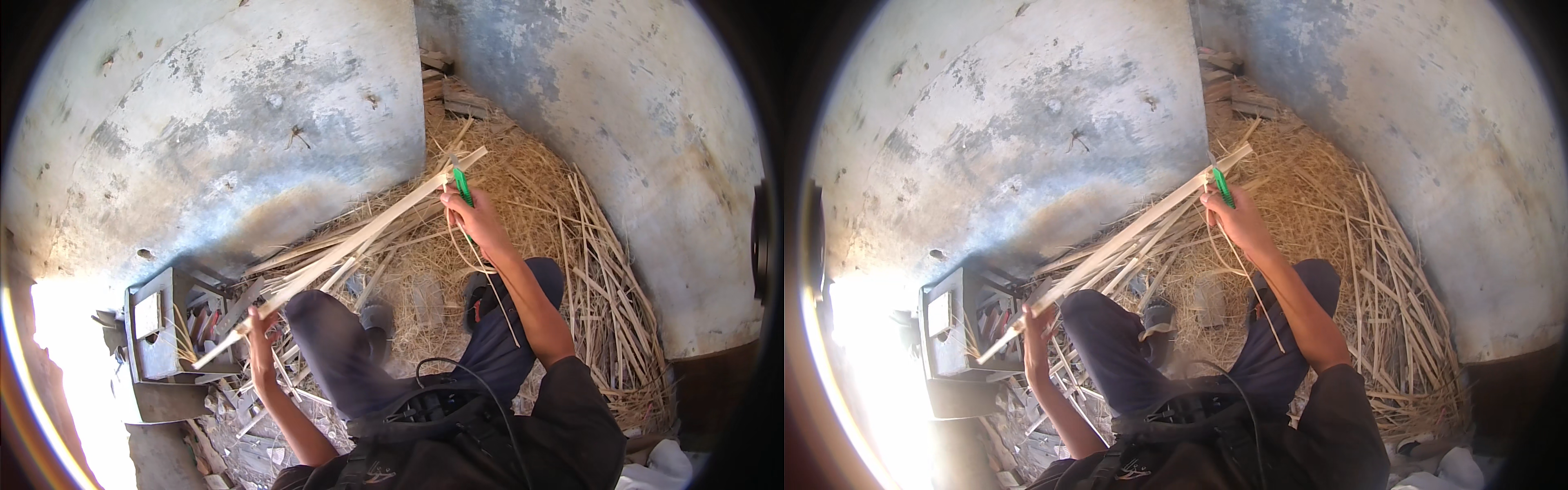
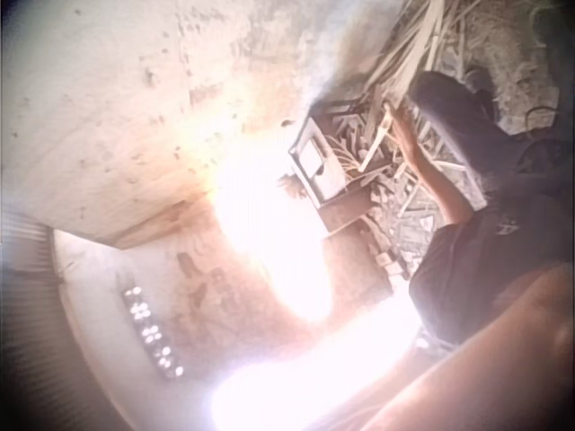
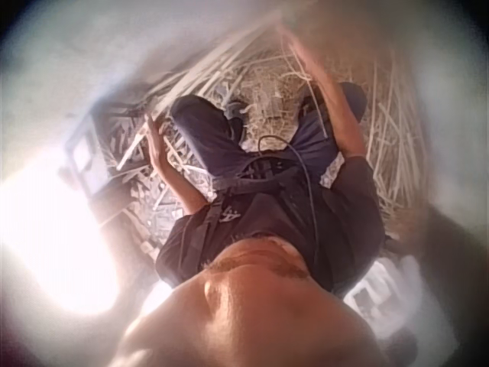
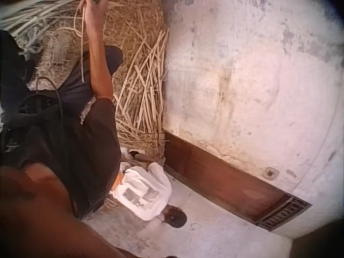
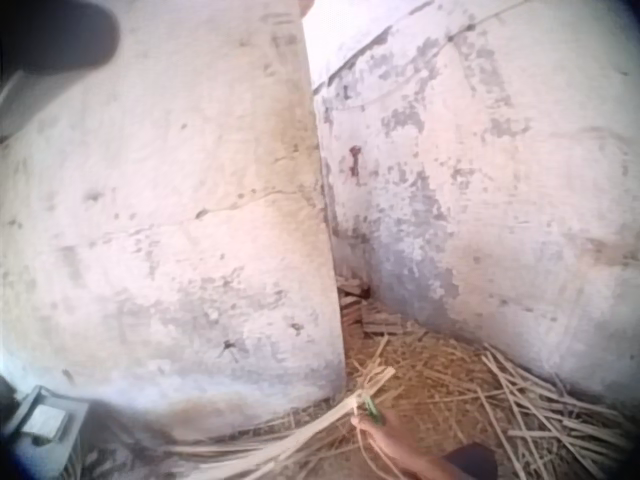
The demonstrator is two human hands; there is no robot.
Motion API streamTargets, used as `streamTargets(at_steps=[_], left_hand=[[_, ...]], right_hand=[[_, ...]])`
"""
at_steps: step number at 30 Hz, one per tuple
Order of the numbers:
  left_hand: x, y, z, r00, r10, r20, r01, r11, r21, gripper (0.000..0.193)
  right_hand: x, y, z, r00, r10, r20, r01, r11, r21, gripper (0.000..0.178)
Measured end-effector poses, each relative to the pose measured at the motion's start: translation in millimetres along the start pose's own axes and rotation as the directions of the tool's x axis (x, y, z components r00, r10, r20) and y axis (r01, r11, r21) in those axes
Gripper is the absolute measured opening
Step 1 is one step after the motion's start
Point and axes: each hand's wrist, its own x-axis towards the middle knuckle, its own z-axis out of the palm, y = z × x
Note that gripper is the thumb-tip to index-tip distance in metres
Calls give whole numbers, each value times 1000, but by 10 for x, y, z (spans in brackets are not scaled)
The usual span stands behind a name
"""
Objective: The person sits on the floor and uses a green utility knife to shave thin strips from a long bamboo stick. They hold the stick with their left hand and scrape the blade along its length with their right hand, creating a pile of bamboo shavings.
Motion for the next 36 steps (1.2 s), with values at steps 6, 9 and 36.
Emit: streamTargets(at_steps=[6, 9, 36], left_hand=[[-599, 286, -170, 960, -235, 149, -6, 519, 855, 63], [-883, 845, -27, 972, -49, 231, -109, 773, 624, 44], [-608, 970, 1264, 718, 178, 673, -161, 983, -89, 36]], right_hand=[[-7, -102, -47, 991, -131, 26, 132, 935, -328, 24], [-20, -86, -35, 982, -183, 42, 187, 929, -320, 26], [-96, -664, 40, 648, -576, 499, 740, 323, -590, 39]])
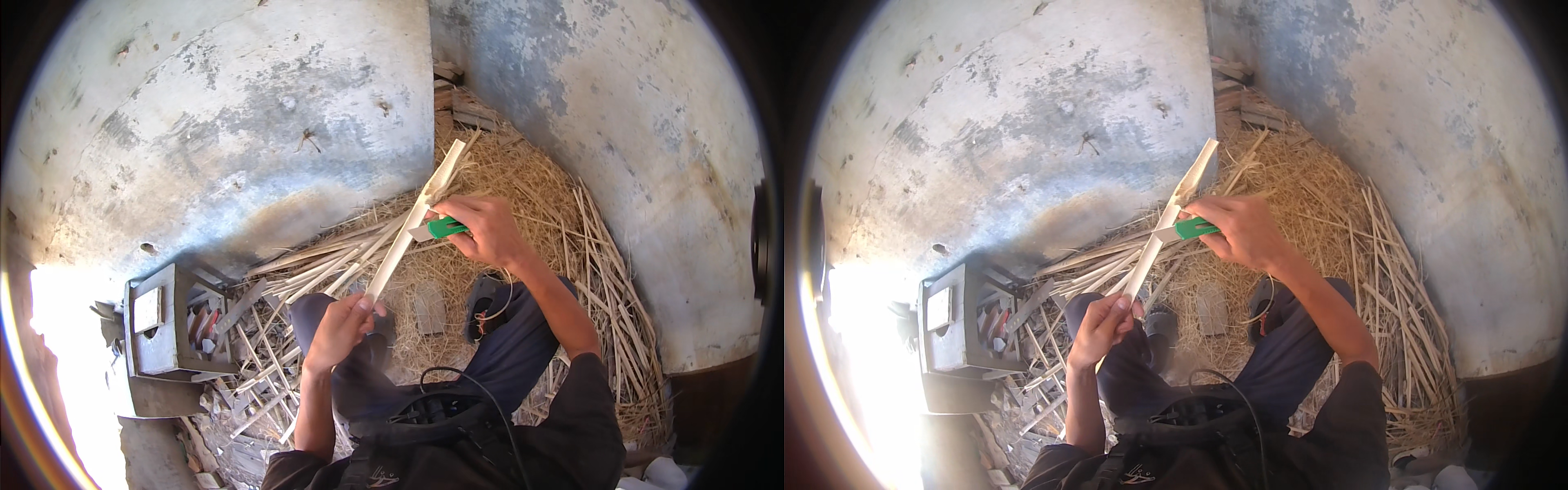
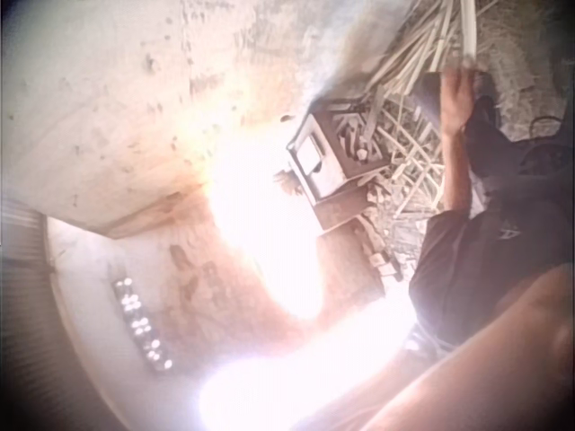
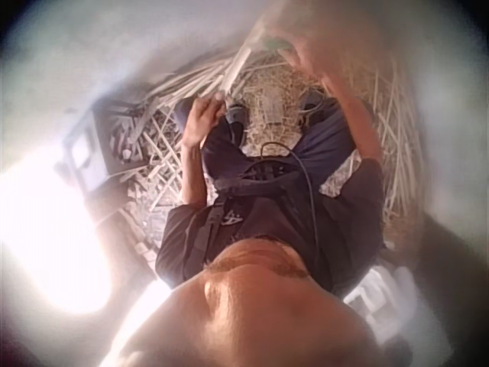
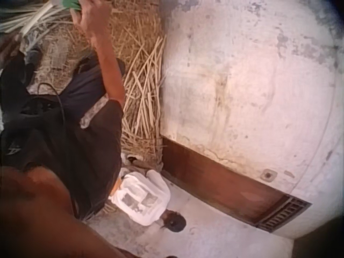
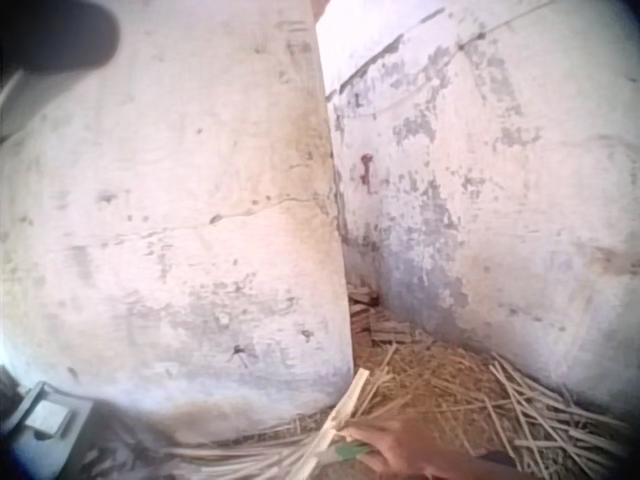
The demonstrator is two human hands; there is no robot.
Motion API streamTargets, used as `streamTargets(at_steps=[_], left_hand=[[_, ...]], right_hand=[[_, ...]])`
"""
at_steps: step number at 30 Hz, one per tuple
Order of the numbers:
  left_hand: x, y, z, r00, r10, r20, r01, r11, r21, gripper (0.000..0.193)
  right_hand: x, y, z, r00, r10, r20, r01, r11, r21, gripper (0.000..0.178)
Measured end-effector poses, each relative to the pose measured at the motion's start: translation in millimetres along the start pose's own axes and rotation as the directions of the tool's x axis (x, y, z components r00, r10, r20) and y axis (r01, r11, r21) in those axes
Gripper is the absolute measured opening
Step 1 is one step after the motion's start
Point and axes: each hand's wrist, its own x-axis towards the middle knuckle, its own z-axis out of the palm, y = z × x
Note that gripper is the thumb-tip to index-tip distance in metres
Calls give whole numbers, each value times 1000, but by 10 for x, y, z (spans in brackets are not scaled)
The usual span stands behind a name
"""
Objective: The person sits on the floor and uses a green utility knife to shave thin strips from a long bamboo stick. They hold the stick with their left hand and scrape the blade along its length with their right hand, creating a pile of bamboo shavings.
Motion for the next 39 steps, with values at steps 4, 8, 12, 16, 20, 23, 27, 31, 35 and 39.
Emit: streamTargets(at_steps=[4, 8, 12, 16, 20, 23, 27, 31, 35, 39], left_hand=[[-51, -110, -41, 984, -72, 165, 126, 928, -349, 38], [17, -246, -110, 909, -61, 411, 316, 745, -588, 37], [80, -207, 4, 966, -86, 244, 205, 831, -517, 39], [149, -73, 113, 999, -8, -46, -2, 976, -216, 42], [305, -30, 37, 976, 101, -195, -83, 992, 97, 43], [452, -18, 105, 951, 133, -278, -115, 990, 82, 35], [503, 154, 236, 955, 153, -255, -150, 988, 33, 33], [489, 232, 444, 956, 180, -233, -187, 982, -7, 51], [465, 271, 458, 971, 180, -160, -179, 984, 22, 50], [333, 199, 296, 935, 320, -156, -270, 923, 275, 57]], right_hand=[[69, -5, -22, 999, -37, -33, 37, 999, 7, 36], [95, -58, 25, 998, 6, -69, 4, 990, 142, 30], [113, -44, 87, 992, 81, -96, -69, 989, 127, 27], [91, -36, -42, 952, 110, -287, -100, 994, 49, 24], [-86, -226, -41, 940, 43, -338, -16, 996, 83, 21], [-145, -834, 138, 971, 180, -156, -131, 951, 280, 27], [-170, -767, 352, 877, 455, 154, -473, 763, 440, 41], [-179, -547, 507, 834, 541, 112, -456, 560, 692, 43], [-154, -429, 470, 803, 585, 111, -473, 513, 716, 35], [-136, -260, 379, 766, 643, -17, -434, 536, 724, 31]])
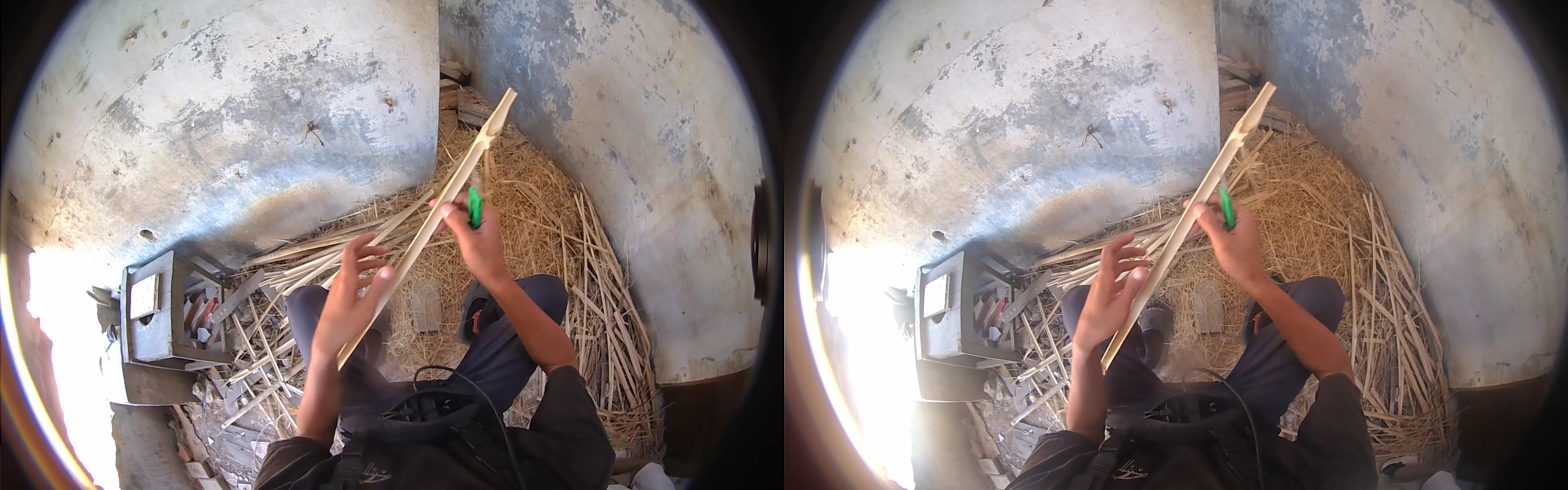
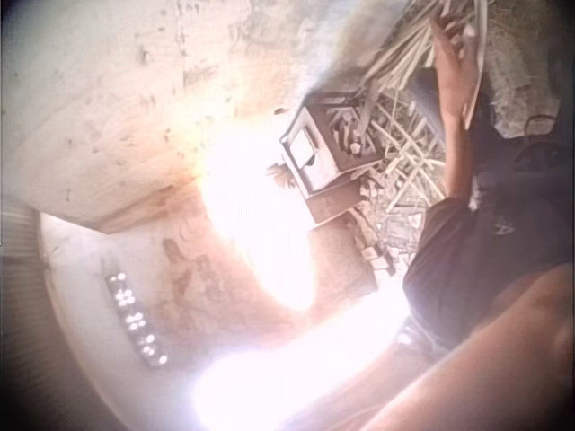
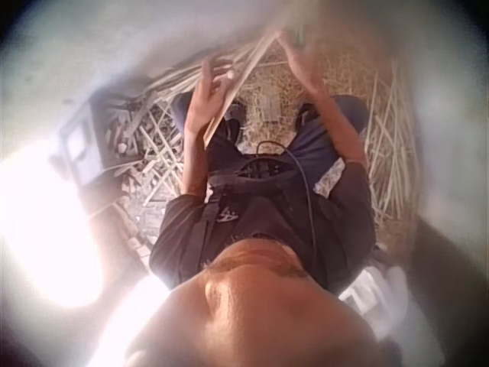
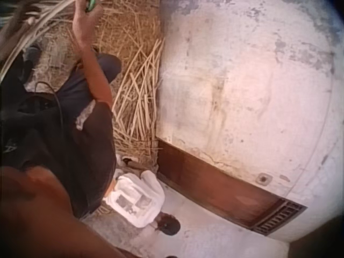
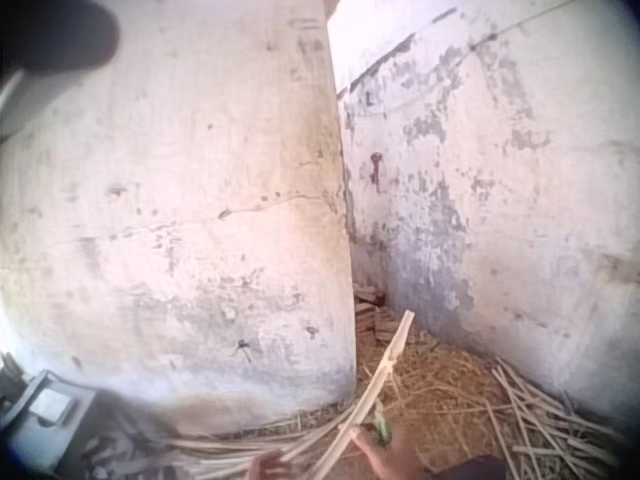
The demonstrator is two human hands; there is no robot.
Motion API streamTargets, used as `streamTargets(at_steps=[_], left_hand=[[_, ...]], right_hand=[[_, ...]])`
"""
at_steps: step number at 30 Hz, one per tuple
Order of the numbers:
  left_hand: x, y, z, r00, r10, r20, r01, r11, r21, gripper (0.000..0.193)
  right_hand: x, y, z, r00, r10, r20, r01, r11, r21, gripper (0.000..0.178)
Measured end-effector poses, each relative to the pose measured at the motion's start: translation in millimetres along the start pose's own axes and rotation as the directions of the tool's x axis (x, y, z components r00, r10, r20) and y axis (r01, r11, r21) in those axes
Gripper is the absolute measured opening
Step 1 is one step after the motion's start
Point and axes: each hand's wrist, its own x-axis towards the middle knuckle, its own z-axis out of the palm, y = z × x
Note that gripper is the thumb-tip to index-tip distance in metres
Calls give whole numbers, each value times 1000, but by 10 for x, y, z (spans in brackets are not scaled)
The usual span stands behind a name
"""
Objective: The person sits on the floor and uses a green utility knife to shave thin strips from a long bamboo stick. They hold the stick with their left hand and scrape the blade along its length with their right hand, creating a pile of bamboo shavings.
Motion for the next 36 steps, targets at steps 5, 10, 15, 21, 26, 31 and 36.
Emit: streamTargets(at_steps=[5, 10, 15, 21, 26, 31, 36], left_hand=[[-514, -113, -665, 994, -83, 69, 50, 921, 387, 73], [-974, 52, -1107, 995, -82, -65, 104, 771, 629, 90], [-1123, -88, -1217, 991, -126, -37, 126, 823, 555, 85], [-1064, -389, -1050, 971, -231, 62, 212, 951, 225, 29], [-893, -378, -669, 988, -148, -46, 153, 980, 125, 25], [-716, -143, -310, 975, -182, -129, 197, 973, 119, 25], [-632, 73, -64, 946, -273, -172, 261, 961, -87, 26]], right_hand=[[265, 15, -375, 987, -15, -161, 14, 1000, -4, 27], [477, -180, -643, 961, -16, -275, 27, 999, 36, 31], [610, -363, -833, 943, -40, -329, 67, 995, 73, 30], [677, -457, -805, 930, -53, -363, 86, 993, 75, 43], [503, -244, -611, 965, -44, -260, 29, 998, -63, 69], [201, -63, -257, 979, -195, -51, 164, 918, -362, 56], [-105, -136, -127, 913, -291, 287, 384, 849, -363, 41]])
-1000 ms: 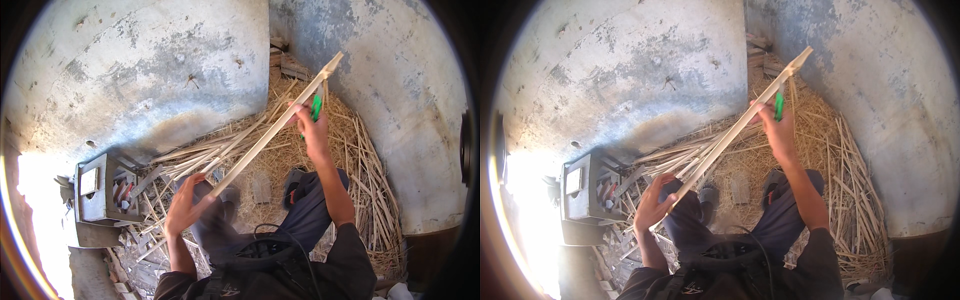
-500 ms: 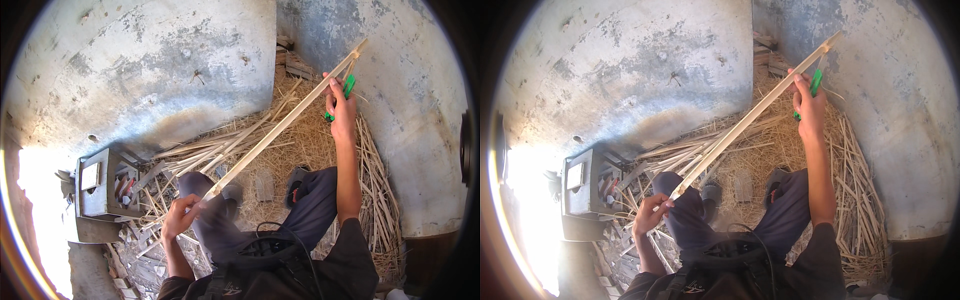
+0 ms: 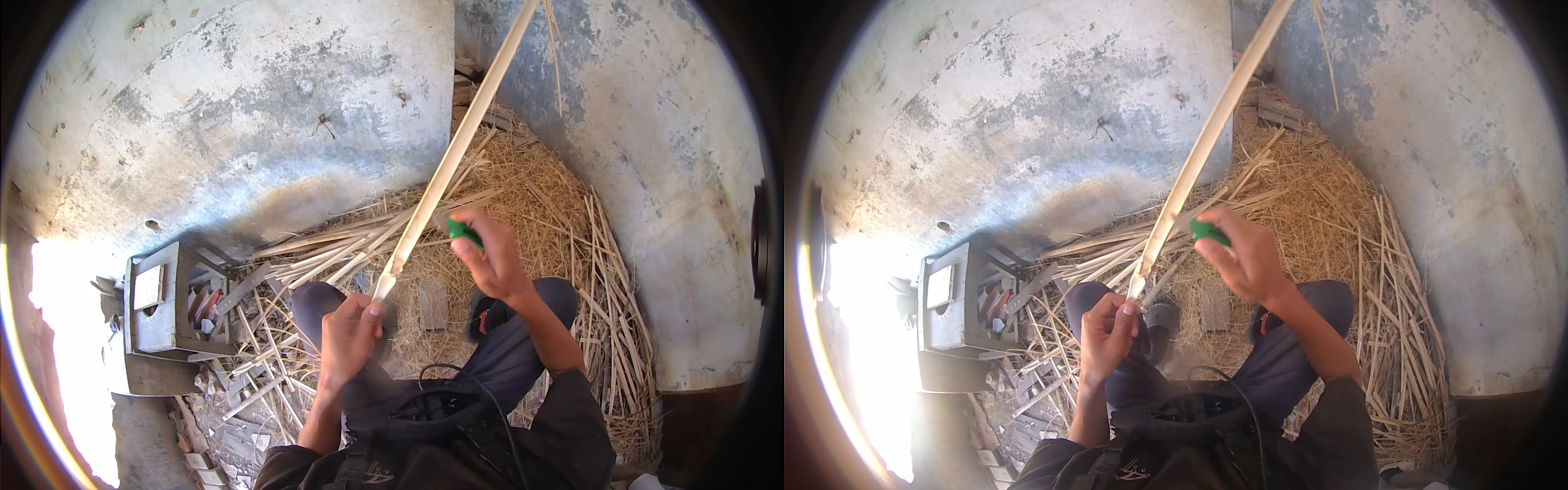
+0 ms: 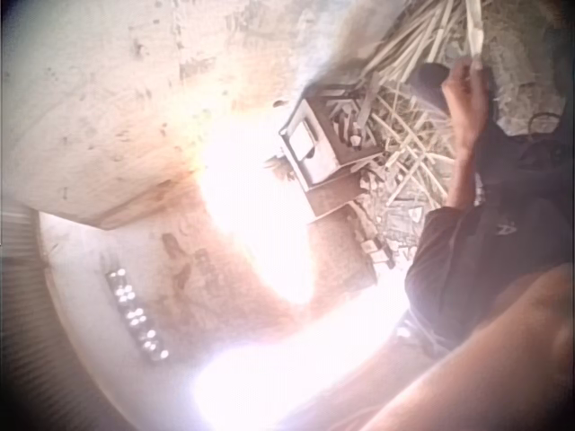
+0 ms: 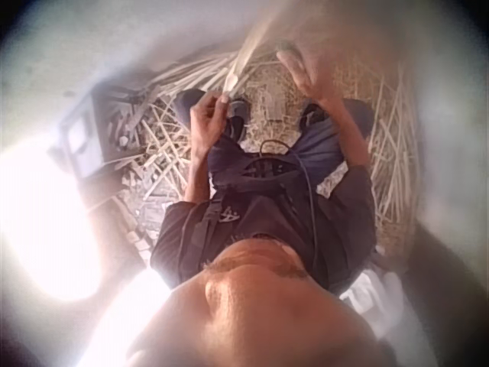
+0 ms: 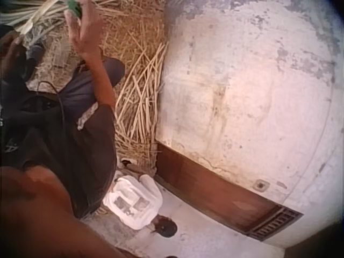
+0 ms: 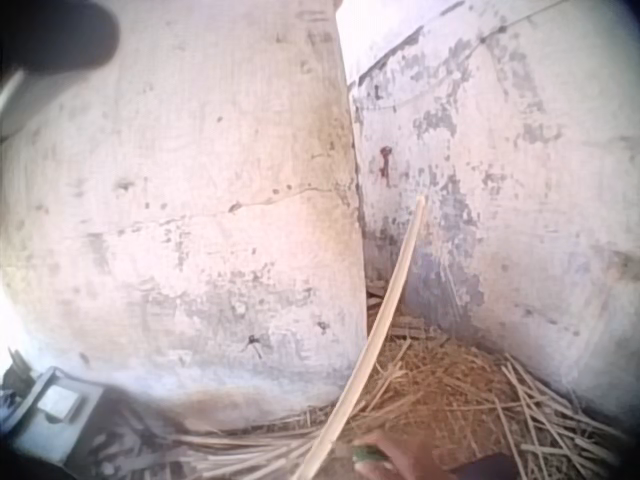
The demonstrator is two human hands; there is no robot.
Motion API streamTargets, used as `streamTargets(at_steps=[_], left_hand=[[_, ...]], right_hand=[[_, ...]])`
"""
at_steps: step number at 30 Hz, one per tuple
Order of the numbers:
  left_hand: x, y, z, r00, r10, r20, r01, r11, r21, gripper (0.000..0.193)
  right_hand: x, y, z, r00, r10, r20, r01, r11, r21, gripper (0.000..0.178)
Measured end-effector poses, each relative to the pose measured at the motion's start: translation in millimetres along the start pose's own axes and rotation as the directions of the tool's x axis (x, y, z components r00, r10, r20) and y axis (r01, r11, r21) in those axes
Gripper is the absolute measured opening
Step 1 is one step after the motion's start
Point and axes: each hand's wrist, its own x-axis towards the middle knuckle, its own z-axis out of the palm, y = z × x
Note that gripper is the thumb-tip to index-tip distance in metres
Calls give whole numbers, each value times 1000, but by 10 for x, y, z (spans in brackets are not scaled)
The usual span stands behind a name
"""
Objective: The person sits on the floor and uses a green utility knife to shave thin strips from a long bamboo stick. They hold the stick with their left hand and scrape the blade along its length with their right hand, creating a pile of bamboo shavings.
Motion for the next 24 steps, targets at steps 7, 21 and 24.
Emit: streamTargets(at_steps=[7, 21, 24], left_hand=[[-40, 124, 89, 994, 104, -17, -105, 993, -61, 28], [-84, 122, 151, 966, 234, -109, -230, 972, 49, 19], [-92, 126, 147, 961, 251, -114, -242, 966, 89, 19]], right_hand=[[-27, -122, 165, 971, -238, 8, 238, 969, -66, 34], [-16, -93, 183, 948, -317, -42, 306, 939, -158, 44], [-31, -72, 201, 940, -335, -59, 318, 927, -197, 46]])
